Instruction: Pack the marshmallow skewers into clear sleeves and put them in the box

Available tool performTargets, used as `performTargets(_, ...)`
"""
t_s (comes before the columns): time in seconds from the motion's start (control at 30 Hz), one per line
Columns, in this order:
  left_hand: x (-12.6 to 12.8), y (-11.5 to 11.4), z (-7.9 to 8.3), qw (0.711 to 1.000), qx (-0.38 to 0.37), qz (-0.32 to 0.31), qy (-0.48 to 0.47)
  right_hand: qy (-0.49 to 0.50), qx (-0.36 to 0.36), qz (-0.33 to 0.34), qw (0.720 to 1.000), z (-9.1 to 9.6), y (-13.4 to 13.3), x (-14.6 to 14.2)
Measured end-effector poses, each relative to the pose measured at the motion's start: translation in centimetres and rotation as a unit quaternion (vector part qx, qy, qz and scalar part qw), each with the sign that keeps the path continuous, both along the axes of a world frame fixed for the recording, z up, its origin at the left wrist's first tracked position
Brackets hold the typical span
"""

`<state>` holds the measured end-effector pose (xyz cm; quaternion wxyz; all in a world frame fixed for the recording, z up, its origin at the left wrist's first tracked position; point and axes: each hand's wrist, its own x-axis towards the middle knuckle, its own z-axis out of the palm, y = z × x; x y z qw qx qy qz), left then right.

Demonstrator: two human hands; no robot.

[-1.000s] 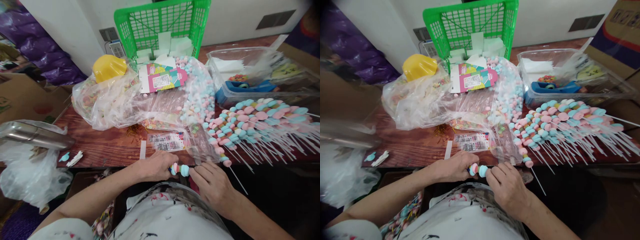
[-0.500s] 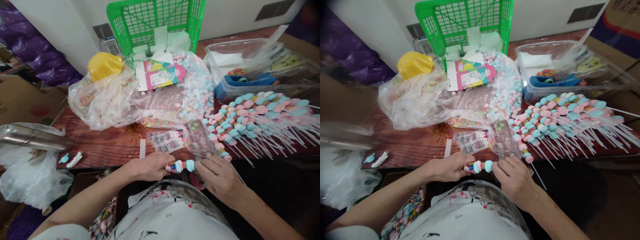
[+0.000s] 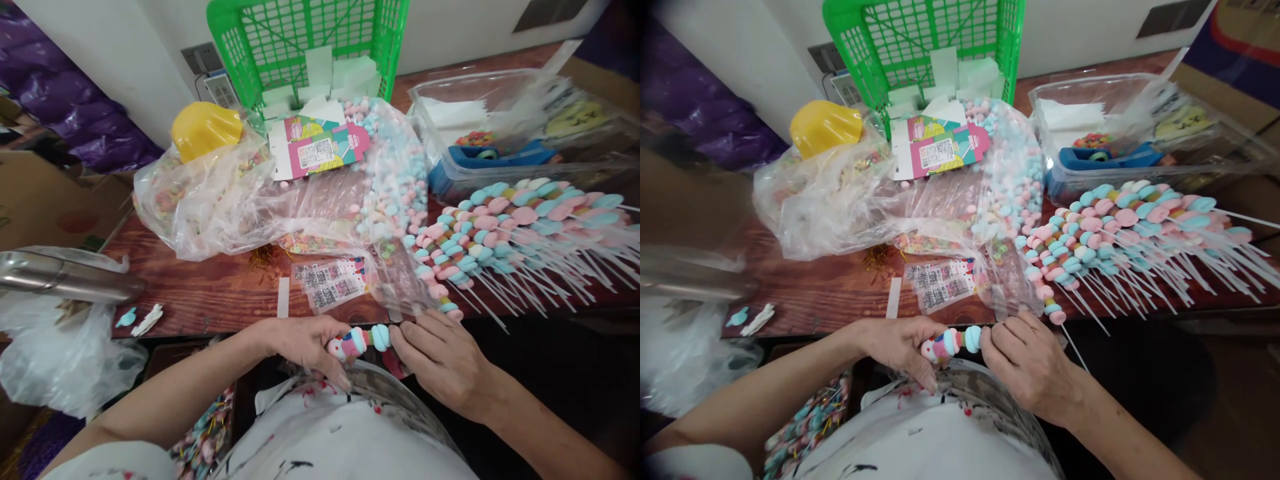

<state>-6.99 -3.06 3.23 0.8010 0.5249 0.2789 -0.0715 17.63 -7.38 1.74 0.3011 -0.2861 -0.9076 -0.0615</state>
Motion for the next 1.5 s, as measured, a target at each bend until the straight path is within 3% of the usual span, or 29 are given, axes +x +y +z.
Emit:
performTargets(0.13,0.4,0.2,0.0,0.998,0.050,0.013,0.031,0.004,-0.028,0.014,1.000,0.1,-0.6,-0.4)
performTargets(0.23,0.7,0.3,0.5,0.982,0.176,-0.001,0.064,0.006,-0.110,0.008,0.994,0.0,-1.2,-1.1)
performTargets(0.33,0.7,0.4,1.1,0.934,0.335,-0.044,0.116,0.026,-0.164,-0.024,0.986,-0.3,-1.5,-1.5)
performTargets(0.47,0.2,0.3,1.4,0.863,0.476,-0.040,0.165,0.046,-0.125,-0.063,0.989,-0.4,-1.4,-1.6)
performTargets(0.53,0.1,0.4,1.5,0.862,0.479,-0.033,0.161,0.031,-0.093,-0.062,0.993,-0.3,-1.4,-1.5)
performTargets(0.67,0.0,0.6,1.6,0.902,0.408,0.006,0.142,-0.010,-0.060,-0.038,0.997,-0.3,-1.5,-1.3)
performTargets(0.73,0.2,0.5,1.5,0.912,0.389,0.024,0.128,-0.016,-0.081,-0.037,0.996,-0.4,-1.6,-1.2)
performTargets(0.83,0.4,0.2,1.1,0.899,0.424,0.021,0.113,0.019,-0.155,-0.043,0.987,-0.8,-1.8,-1.4)
performTargets(0.93,0.8,-0.1,1.1,0.871,0.477,-0.006,0.120,0.083,-0.210,-0.054,0.973,-1.2,-1.9,-1.8)
performTargets(1.03,0.8,0.1,2.5,0.826,0.552,-0.006,0.114,0.150,-0.196,-0.066,0.967,-1.6,-1.8,-2.0)
performTargets(1.1,0.5,0.3,3.9,0.762,0.636,0.078,0.094,0.197,-0.149,-0.088,0.965,-1.6,-1.5,-1.7)
performTargets(1.17,-0.1,0.3,5.0,0.684,0.685,0.241,0.072,0.242,-0.092,-0.124,0.958,-1.4,-1.2,-1.3)
performTargets(1.2,-0.3,0.2,5.1,0.667,0.669,0.323,0.058,0.259,-0.065,-0.144,0.953,-1.2,-1.0,-1.1)
performTargets(1.23,-0.5,0.0,4.8,0.680,0.621,0.388,0.044,0.272,-0.040,-0.159,0.948,-1.0,-1.0,-1.0)
performTargets(1.27,-0.5,-0.2,4.3,0.724,0.541,0.428,0.025,0.280,-0.019,-0.167,0.945,-0.8,-0.9,-1.0)
performTargets(1.33,0.2,-0.4,2.6,0.846,0.309,0.434,-0.035,0.274,0.008,-0.166,0.947,-0.5,-0.9,-1.4)
performTargets(1.37,0.8,-0.4,1.8,0.869,0.203,0.444,-0.084,0.265,0.018,-0.159,0.951,-0.4,-0.9,-1.8)
performTargets(1.43,2.3,0.1,0.8,0.855,0.061,0.485,-0.175,0.248,0.031,-0.144,0.957,-0.6,-0.9,-2.7)
performTargets(1.5,3.7,0.9,1.0,0.805,-0.010,0.548,-0.226,0.241,0.035,-0.140,0.960,-0.9,-0.8,-3.7)
